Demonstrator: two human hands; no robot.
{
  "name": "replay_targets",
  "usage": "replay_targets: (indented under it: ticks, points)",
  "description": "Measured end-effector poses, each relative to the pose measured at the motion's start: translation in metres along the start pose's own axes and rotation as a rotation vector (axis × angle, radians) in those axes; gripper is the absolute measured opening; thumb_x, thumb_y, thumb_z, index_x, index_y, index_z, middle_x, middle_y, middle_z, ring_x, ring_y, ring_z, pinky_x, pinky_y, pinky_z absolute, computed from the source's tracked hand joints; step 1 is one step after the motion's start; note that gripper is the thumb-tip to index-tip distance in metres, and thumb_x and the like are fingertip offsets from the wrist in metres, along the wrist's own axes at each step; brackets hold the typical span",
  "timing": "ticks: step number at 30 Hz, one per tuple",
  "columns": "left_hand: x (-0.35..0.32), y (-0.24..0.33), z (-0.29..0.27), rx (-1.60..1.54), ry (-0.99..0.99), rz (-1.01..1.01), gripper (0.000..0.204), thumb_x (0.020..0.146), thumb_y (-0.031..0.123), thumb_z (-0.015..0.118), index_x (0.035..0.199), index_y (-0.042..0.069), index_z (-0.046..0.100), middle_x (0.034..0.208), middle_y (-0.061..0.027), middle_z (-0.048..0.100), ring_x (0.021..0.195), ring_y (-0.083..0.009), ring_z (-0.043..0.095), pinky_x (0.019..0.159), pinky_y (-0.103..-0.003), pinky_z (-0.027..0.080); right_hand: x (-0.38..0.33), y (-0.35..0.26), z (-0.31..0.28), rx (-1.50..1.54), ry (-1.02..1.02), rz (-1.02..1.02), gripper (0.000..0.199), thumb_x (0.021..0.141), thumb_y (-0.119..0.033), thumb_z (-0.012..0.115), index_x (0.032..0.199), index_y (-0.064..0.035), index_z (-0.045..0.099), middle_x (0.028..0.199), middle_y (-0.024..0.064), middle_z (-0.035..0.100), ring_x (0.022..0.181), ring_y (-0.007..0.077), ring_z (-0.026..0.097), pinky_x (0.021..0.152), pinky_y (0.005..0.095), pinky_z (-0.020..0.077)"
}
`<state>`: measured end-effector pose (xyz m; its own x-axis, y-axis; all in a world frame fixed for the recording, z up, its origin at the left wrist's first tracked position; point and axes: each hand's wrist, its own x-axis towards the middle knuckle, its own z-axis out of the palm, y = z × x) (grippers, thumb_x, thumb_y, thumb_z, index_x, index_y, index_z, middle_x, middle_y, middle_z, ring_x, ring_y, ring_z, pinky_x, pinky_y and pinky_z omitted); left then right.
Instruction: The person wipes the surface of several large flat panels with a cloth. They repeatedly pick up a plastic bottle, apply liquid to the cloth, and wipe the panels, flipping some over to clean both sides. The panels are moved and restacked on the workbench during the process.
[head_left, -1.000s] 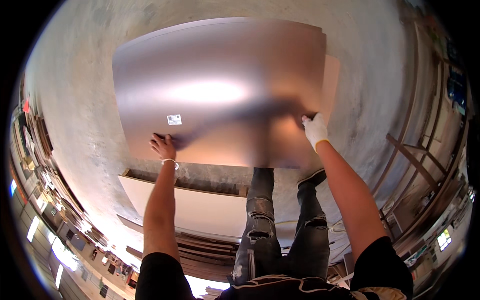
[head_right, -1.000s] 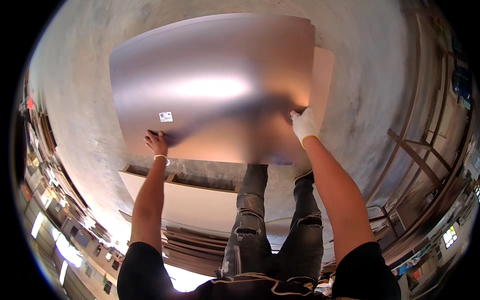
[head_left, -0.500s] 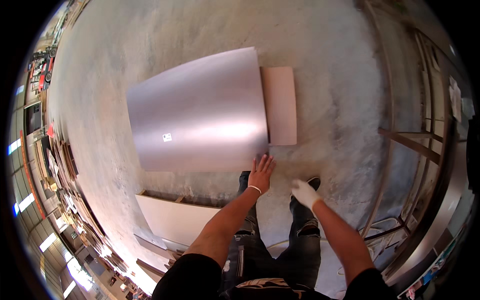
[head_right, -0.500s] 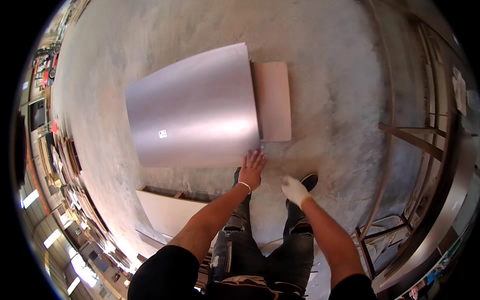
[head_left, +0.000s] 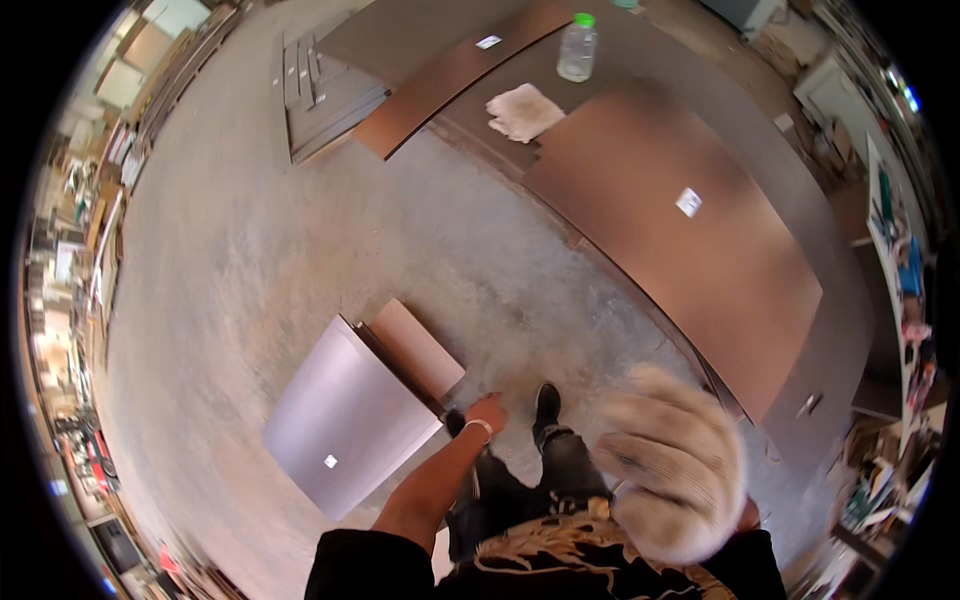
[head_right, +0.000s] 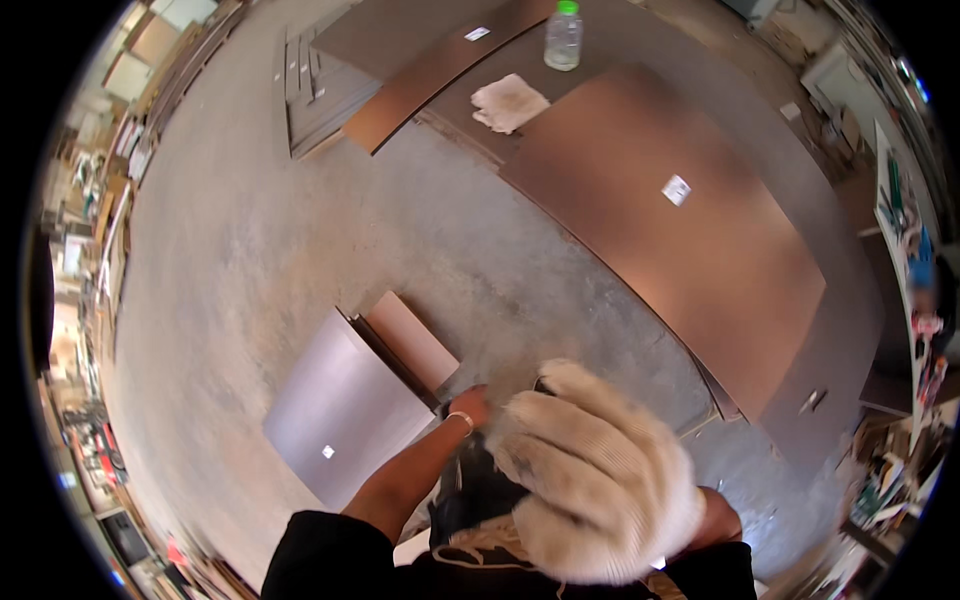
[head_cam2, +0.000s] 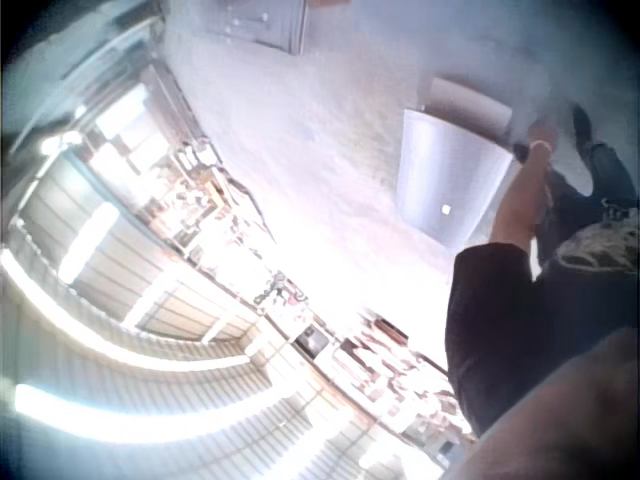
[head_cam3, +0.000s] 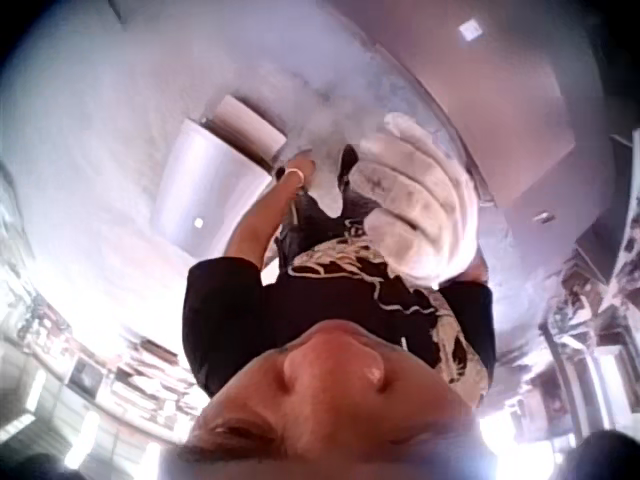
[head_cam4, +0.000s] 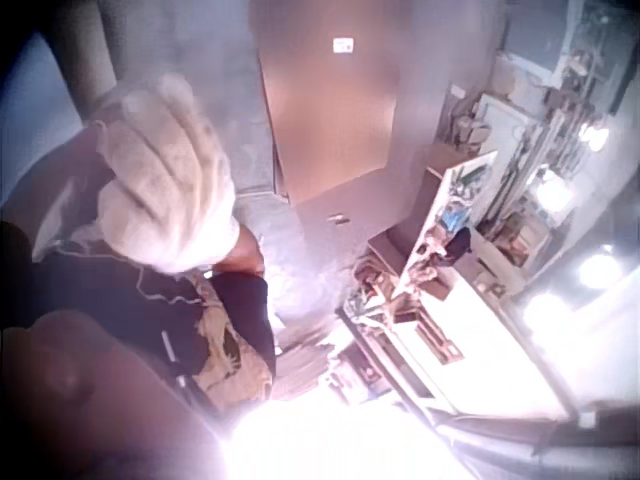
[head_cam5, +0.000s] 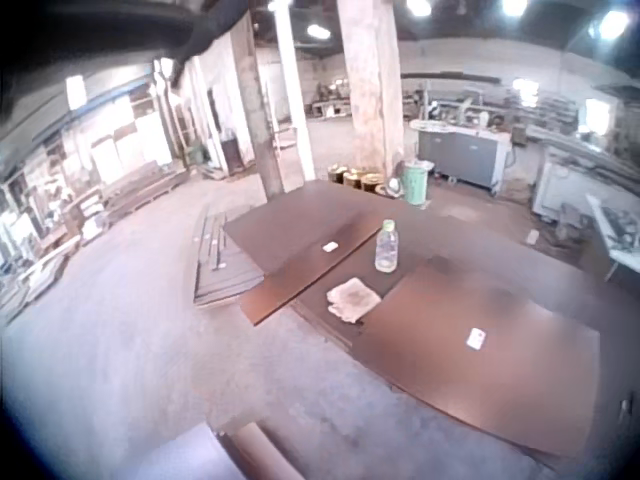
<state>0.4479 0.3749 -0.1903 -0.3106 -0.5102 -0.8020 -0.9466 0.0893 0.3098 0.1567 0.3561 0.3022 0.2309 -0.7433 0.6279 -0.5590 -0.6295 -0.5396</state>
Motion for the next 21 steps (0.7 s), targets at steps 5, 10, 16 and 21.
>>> replay_targets:
  ticks: [5, 10, 16, 21]
  points:
    - [-0.024, 0.135, -0.053, 0.126, 0.11, 0.327, 0.05, 0.095, 0.031, 0.058, 0.138, 0.006, 0.061, 0.129, -0.0237, 0.069, 0.117, -0.0418, 0.066, 0.102, -0.05, 0.052, 0.007, -0.091, -0.132, -0.486, -0.131, 0.215, 0.035, 0.066, -0.028, 0.069, 0.093, -0.0111, 0.056, 0.096, 0.0135, 0.068, 0.095, 0.0344, 0.072, 0.095, 0.0642, 0.0568]
    - [-0.002, 0.238, -0.116, -0.148, 0.411, 0.47, 0.042, 0.094, 0.024, 0.063, 0.132, 0.006, 0.062, 0.121, -0.0206, 0.072, 0.111, -0.0416, 0.068, 0.099, -0.051, 0.053, 0.022, -0.119, -0.161, -0.735, -0.2, 0.142, 0.033, 0.064, -0.023, 0.069, 0.092, -0.0094, 0.058, 0.098, 0.0137, 0.068, 0.099, 0.0354, 0.071, 0.098, 0.0617, 0.055]
    - [0.124, 0.213, -0.244, -0.965, 0.507, 0.242, 0.069, 0.098, 0.026, 0.068, 0.155, -0.002, 0.038, 0.132, -0.0196, 0.066, 0.116, -0.0351, 0.066, 0.1, -0.044, 0.052, 0.059, -0.087, -0.168, -0.826, -0.256, 0.132, 0.032, 0.062, -0.017, 0.069, 0.091, -0.0074, 0.06, 0.101, 0.0138, 0.069, 0.105, 0.0366, 0.069, 0.102, 0.0586, 0.0528]
    - [0.17, 0.258, -0.34, -0.764, 0.636, 0.265, 0.078, 0.098, 0.026, 0.071, 0.161, 0.005, 0.031, 0.131, -0.0179, 0.062, 0.091, -0.0231, 0.07, 0.078, -0.037, 0.057, 0.087, -0.047, -0.173, -0.954, -0.241, 0.262, 0.031, 0.061, -0.012, 0.069, 0.09, -0.0058, 0.061, 0.103, 0.0139, 0.069, 0.109, 0.0376, 0.067, 0.106, 0.056, 0.051]
